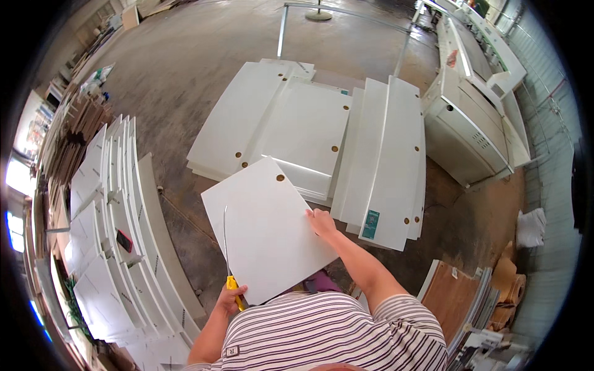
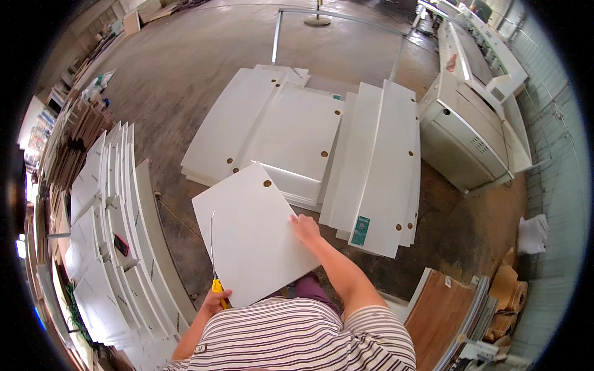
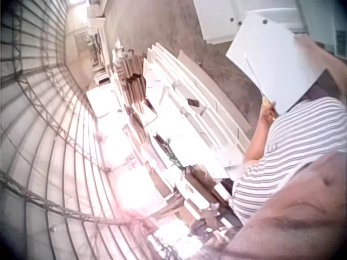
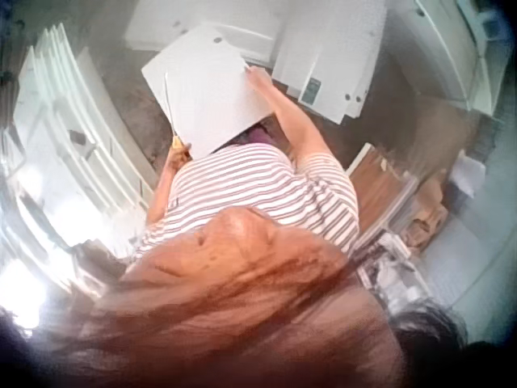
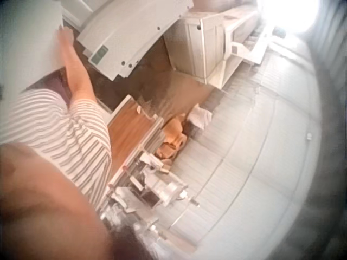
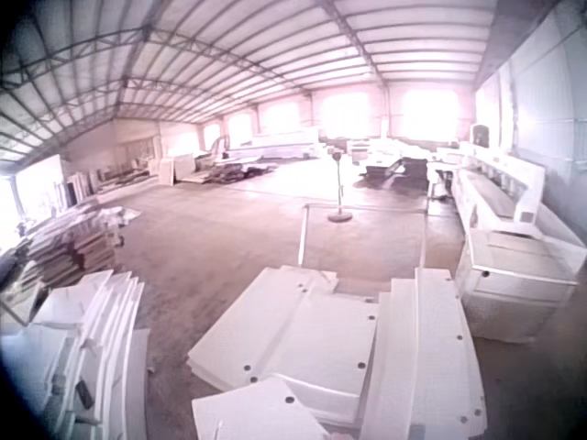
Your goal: The person repeatedly picks up white panels from a stack, places them on a workbench, and then moves them to another stack. The person handles the panels one at a time, using a yellow tool in their left hand.
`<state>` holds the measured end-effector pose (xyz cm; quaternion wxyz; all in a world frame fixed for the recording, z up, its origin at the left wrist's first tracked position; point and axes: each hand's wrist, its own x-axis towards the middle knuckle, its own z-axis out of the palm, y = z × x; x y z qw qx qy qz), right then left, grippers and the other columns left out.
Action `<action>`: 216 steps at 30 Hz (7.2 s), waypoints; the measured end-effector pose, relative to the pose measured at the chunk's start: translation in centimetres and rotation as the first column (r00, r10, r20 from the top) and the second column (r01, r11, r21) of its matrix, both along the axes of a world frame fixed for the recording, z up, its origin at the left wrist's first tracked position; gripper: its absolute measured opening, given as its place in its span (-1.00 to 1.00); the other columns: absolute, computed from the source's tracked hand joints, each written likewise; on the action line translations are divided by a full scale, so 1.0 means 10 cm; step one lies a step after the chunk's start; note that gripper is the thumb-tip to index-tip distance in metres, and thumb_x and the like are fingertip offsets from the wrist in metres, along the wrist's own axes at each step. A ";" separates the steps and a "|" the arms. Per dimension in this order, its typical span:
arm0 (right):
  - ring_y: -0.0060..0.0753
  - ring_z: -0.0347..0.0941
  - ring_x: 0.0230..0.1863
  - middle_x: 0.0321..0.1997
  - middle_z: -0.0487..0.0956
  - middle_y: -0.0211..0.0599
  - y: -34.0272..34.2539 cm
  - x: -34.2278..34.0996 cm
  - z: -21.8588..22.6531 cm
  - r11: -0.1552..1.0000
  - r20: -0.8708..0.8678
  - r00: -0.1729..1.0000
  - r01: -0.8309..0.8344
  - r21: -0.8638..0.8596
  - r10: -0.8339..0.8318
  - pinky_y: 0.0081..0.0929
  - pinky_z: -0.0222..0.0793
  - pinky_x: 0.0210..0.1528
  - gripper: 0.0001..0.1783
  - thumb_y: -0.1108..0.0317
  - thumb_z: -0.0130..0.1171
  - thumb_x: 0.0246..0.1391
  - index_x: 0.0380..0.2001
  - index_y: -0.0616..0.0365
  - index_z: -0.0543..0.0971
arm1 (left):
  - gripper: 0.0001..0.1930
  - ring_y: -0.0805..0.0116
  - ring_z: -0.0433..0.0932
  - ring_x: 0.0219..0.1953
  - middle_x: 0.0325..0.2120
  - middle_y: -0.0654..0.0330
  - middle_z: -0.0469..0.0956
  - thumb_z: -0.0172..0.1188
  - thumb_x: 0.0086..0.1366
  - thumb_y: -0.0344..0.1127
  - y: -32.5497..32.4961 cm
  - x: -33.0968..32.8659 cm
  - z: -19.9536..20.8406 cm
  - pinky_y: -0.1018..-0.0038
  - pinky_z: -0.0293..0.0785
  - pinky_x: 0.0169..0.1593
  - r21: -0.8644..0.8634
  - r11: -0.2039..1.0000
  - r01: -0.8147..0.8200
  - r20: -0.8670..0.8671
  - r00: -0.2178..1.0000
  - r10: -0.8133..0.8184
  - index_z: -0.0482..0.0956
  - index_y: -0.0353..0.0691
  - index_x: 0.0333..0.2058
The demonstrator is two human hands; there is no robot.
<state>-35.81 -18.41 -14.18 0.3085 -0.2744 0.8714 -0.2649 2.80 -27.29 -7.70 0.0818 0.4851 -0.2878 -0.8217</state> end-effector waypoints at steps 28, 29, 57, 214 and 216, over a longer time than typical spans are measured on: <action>0.07 0.39 0.00 -0.11 0.50 0.07 -0.76 -2.41 -2.06 0.930 -0.365 0.874 0.364 0.051 -0.322 -0.07 0.33 -0.02 -0.56 0.06 -0.09 0.19 -0.22 0.28 0.48 | -0.49 0.35 0.52 -0.23 -0.22 0.22 0.50 0.27 0.04 -0.60 0.04 -1.16 -0.98 0.48 0.47 -0.18 -0.229 0.967 -0.110 0.238 0.957 0.165 0.35 -0.25 0.00; 0.07 0.40 -0.01 -0.12 0.51 0.07 -0.79 -2.61 -2.17 0.860 -0.327 0.805 0.508 -0.053 -0.496 -0.09 0.34 -0.02 -0.57 0.07 -0.06 0.17 -0.23 0.30 0.48 | -0.49 0.36 0.52 -0.23 -0.22 0.23 0.50 0.27 0.05 -0.59 0.04 -1.23 -0.97 0.47 0.48 -0.19 -0.231 0.965 -0.124 0.236 0.955 0.180 0.35 -0.24 0.00; -0.55 0.37 -0.28 -0.35 0.49 -0.43 -0.71 -5.85 0.29 0.978 0.045 0.999 0.006 -0.209 0.003 -0.51 0.29 -0.20 -0.72 0.42 0.17 -0.04 -0.20 0.23 0.50 | -0.49 0.38 0.46 -0.14 -0.17 0.17 0.48 0.29 0.06 -0.51 -0.17 -2.48 -0.54 0.50 0.38 -0.04 -0.392 0.920 -0.024 0.385 0.904 0.187 0.31 -0.37 0.00; -0.20 0.53 -0.24 -0.25 0.58 -0.07 -9.08 7.18 -0.35 0.528 0.236 0.478 -0.689 -0.496 0.846 -0.29 0.44 -0.24 -0.42 0.09 0.21 0.00 -0.05 0.25 0.29 | -0.76 0.53 0.39 -0.59 -0.64 0.31 0.44 0.21 0.23 -0.16 -3.19 3.84 0.37 0.52 0.28 -0.50 -0.572 0.497 -0.652 0.545 0.150 0.825 0.50 -0.23 -0.41; -0.35 0.54 -0.36 -0.32 0.59 -0.09 -9.36 7.00 -0.06 0.607 0.305 0.525 -0.682 -0.407 0.795 -0.44 0.46 -0.39 -0.23 0.10 0.25 0.01 0.10 0.29 0.10 | -0.77 0.54 0.37 -0.59 -0.64 0.32 0.42 0.22 0.23 -0.17 -3.13 3.70 0.39 0.53 0.27 -0.50 -0.580 0.416 -0.700 0.514 0.080 0.854 0.50 -0.22 -0.41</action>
